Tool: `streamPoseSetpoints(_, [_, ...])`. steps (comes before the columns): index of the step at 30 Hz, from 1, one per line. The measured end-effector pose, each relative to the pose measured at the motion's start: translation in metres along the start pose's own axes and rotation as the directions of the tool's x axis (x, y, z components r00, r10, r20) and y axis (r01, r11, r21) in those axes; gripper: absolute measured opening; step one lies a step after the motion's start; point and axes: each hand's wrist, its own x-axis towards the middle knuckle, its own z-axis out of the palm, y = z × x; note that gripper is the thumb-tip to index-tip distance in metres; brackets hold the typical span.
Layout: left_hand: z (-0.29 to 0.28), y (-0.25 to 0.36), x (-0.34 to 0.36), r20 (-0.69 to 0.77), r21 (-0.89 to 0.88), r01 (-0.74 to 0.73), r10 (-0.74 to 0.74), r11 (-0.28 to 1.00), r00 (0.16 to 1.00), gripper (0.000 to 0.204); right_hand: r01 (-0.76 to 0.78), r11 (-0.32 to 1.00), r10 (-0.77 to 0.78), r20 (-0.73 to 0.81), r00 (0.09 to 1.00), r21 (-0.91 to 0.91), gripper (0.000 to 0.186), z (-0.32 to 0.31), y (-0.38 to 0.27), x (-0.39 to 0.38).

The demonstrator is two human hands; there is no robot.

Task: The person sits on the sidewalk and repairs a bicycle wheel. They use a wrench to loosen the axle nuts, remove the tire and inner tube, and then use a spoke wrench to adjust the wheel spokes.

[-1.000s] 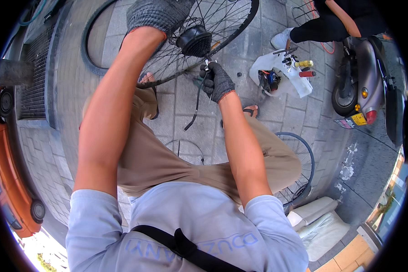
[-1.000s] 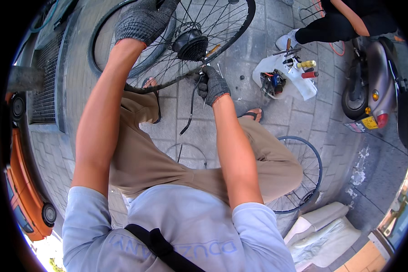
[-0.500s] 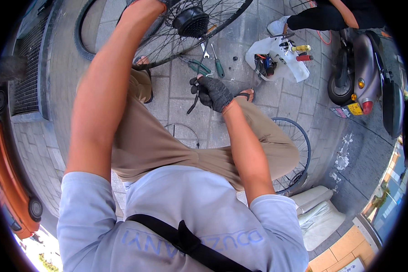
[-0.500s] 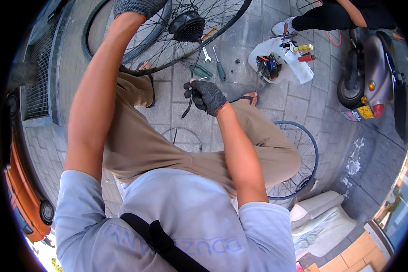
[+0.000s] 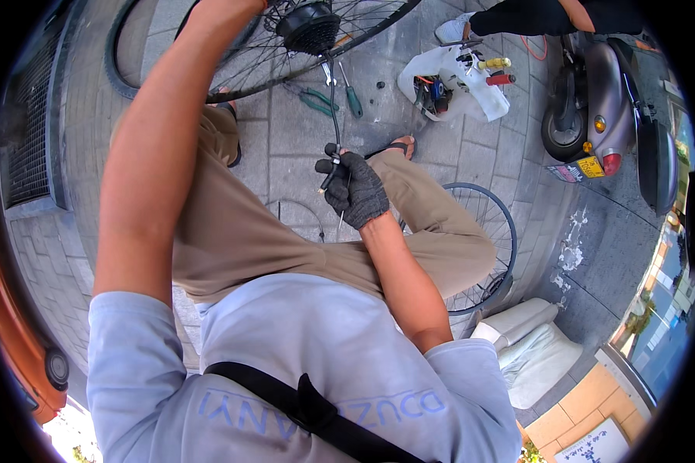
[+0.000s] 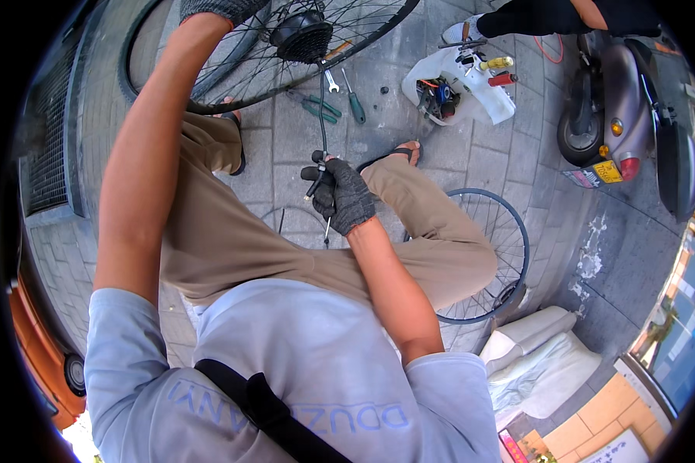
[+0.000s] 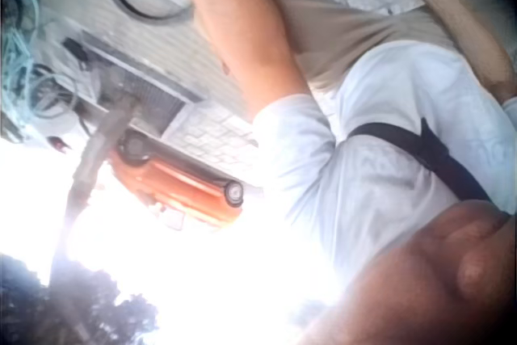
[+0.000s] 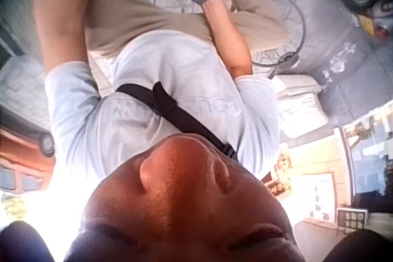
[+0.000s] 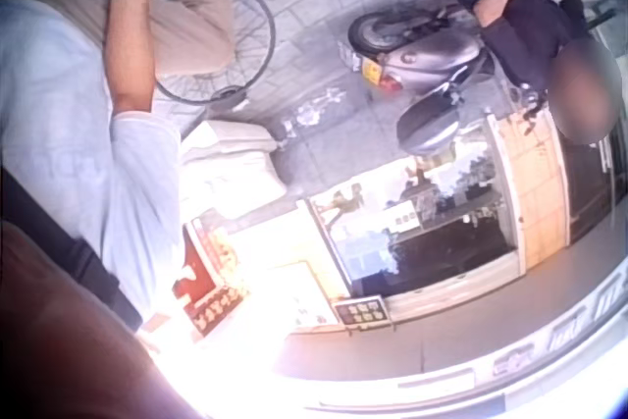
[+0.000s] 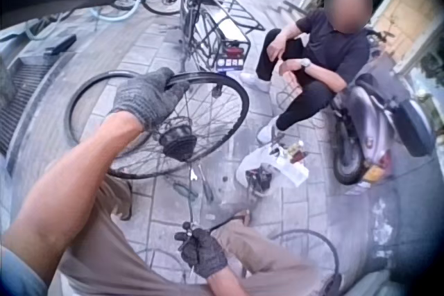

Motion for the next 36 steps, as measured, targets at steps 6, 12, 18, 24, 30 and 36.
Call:
streamPoseSetpoints(6, [0.006,-0.004,0.000,-0.050,-0.056,-0.082,0.079,0.995,0.996,0.048,-0.037,0.998,0.033,-0.071,0.997,-0.054,0.028,0.008,0.016,-0.022])
streamPoseSetpoints(12, [0.007,-0.001,0.011,-0.040,-0.011,-0.070,0.070,0.997,0.997,0.046,-0.067,0.985,0.060,-0.044,0.997,-0.160,0.030,0.039,0.007,-0.026])
streamPoseSetpoints(18, [0.012,0.006,0.017,-0.034,-0.069,-0.093,0.090,0.993,0.995,0.045,-0.029,0.899,-0.015,-0.095,0.995,-0.437,0.027,0.045,0.012,-0.030])
streamPoseSetpoints(24, [0.007,-0.005,0.020,-0.002,-0.069,-0.049,0.049,0.996,0.999,0.046,-0.168,0.534,0.309,0.007,0.951,-0.829,0.033,0.047,0.008,-0.061])
streamPoseSetpoints(30, [-0.001,-0.004,0.016,-0.002,-0.013,0.025,-0.025,1.000,1.000,0.045,-0.300,0.533,-0.027,-0.370,0.928,-0.791,0.039,-0.029,-0.069,0.040])
streamPoseSetpoints(36, [0.010,0.005,0.023,0.030,-0.074,0.016,-0.014,0.997,0.999,0.042,-0.569,-0.165,-0.460,-0.448,0.767,-0.805,0.054,-0.133,-0.139,0.147])
